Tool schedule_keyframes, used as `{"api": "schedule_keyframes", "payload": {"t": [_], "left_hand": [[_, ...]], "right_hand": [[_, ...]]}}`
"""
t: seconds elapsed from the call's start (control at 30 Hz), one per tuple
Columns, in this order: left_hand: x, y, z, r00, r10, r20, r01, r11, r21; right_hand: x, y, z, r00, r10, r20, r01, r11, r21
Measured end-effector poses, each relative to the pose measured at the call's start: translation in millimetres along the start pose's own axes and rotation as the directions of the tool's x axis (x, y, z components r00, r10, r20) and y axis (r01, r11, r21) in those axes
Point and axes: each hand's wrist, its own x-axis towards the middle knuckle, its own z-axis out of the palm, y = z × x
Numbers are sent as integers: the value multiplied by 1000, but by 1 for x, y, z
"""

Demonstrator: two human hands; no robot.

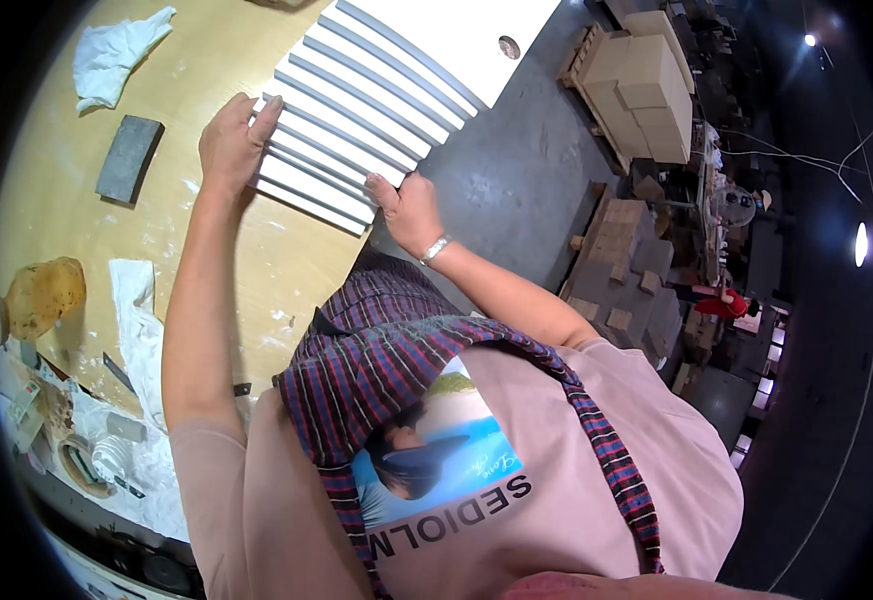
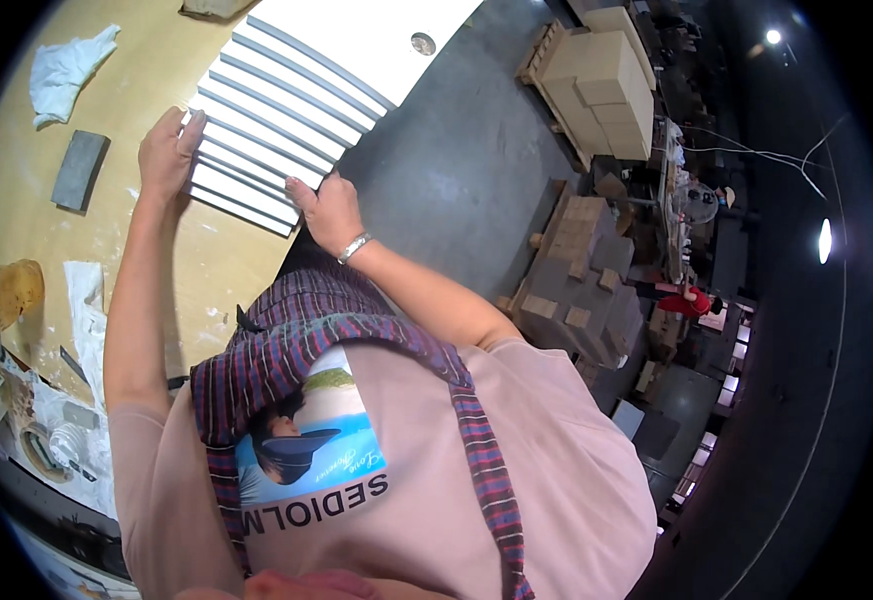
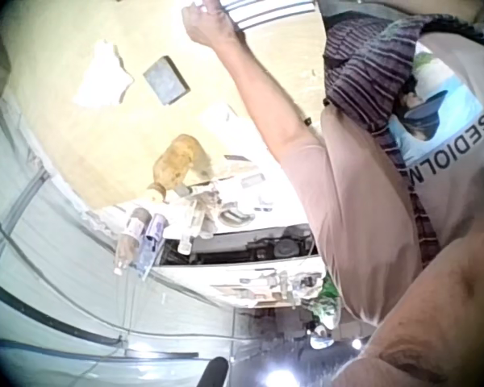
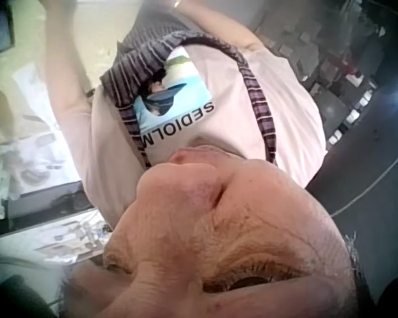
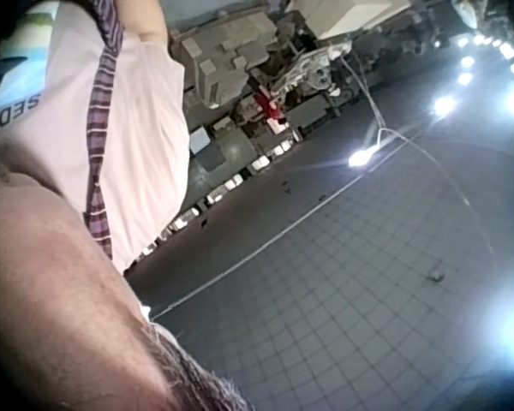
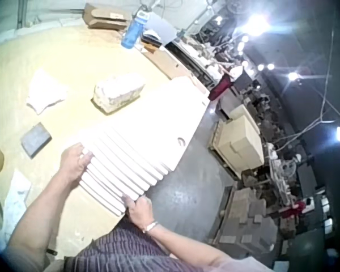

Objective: The person wipes a stack of white wooden panels with a cloth, applies a liquid from a bottle, and polishes the surfaces and edges with a sanding block.

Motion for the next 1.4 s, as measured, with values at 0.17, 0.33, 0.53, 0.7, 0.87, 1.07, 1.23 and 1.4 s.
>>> {"api": "schedule_keyframes", "payload": {"t": [0.17, 0.33, 0.53, 0.7, 0.87, 1.07, 1.23, 1.4], "left_hand": [[5, 0, 2, 998, -67, -2, 66, 989, 134], [11, -7, -3, 991, -75, 107, 54, 981, 185], [21, -2, 4, 998, -11, 55, 6, 996, 90], [25, 7, 1, 998, -28, 57, 19, 989, 146], [22, 12, 1, 999, -33, 38, 25, 982, 186], [28, 13, -5, 986, 101, 130, -110, 991, 71], [36, 10, 13, 998, -37, 59, 45, 989, -144], [36, 15, 18, 997, -75, -31, 67, 974, -218]], "right_hand": [[6, -1, 0, 999, 22, -44, -25, 998, -55], [6, -6, -10, 986, 147, 79, -142, 987, -70], [15, -1, -2, 997, 56, -51, -60, 994, -89], [18, 9, 3, 995, -54, -88, 56, 998, 25], [21, 11, -1, 999, 35, 4, -35, 999, 25], [23, -1, -30, 989, 86, -117, -93, 994, -63], [38, -4, -35, 986, -65, -151, 31, 976, -216], [38, -11, -35, 990, -43, -136, -3, 946, -325]]}}
